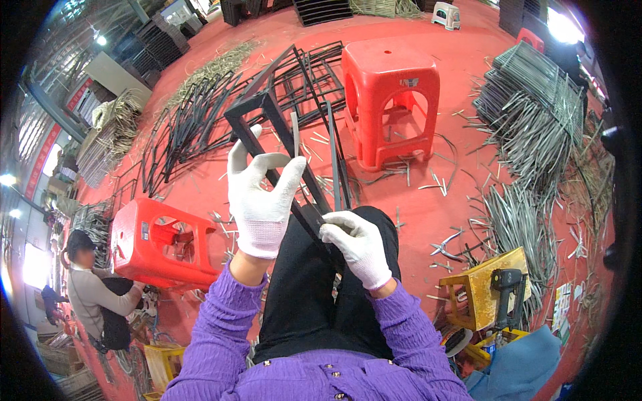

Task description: The person assembles a metal chair frame by inserting metal rods into a frame and securing them with a staple gun. They then wrap the frame with a plastic strap, cut the excess with shears, and place the finished unit aside before starting another frame.

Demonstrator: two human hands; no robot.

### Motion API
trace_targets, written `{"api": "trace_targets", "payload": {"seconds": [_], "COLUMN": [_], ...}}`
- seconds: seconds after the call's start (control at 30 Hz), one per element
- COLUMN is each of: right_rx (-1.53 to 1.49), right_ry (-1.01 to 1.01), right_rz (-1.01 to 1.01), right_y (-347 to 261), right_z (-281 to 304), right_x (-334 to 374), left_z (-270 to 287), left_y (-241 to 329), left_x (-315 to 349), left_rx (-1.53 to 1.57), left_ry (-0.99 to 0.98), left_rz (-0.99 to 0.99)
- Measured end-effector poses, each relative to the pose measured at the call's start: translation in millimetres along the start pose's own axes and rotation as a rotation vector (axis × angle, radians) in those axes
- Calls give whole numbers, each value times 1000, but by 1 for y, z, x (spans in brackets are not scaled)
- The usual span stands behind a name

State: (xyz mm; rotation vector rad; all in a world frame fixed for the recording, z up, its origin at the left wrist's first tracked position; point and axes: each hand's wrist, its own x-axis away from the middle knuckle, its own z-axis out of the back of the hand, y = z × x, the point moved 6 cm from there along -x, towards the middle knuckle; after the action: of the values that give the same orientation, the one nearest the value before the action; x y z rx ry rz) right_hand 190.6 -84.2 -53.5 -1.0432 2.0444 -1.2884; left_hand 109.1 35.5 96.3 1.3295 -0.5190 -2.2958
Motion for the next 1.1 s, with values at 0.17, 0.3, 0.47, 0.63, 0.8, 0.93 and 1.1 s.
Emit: {"api": "trace_targets", "payload": {"seconds": [0.17,0.3,0.47,0.63,0.8,0.93,1.1], "right_rx": [24,136,36,204,1255,1788,1728], "right_ry": [-20,-61,-103,95,1110,1328,1150], "right_rz": [62,83,-130,-3,139,-698,-603], "right_y": [-2,-7,2,8,-27,14,14], "right_z": [0,-1,2,58,269,395,447], "right_x": [5,14,41,95,228,329,327], "left_z": [17,21,-22,-40,-16,-20,-47], "left_y": [25,30,17,19,-6,11,7], "left_x": [10,27,64,86,70,55,45], "left_rx": [-415,315,978,953,790,665,805], "left_ry": [88,0,-406,-530,-141,-145,42], "left_rz": [-163,-51,539,582,678,432,555]}}
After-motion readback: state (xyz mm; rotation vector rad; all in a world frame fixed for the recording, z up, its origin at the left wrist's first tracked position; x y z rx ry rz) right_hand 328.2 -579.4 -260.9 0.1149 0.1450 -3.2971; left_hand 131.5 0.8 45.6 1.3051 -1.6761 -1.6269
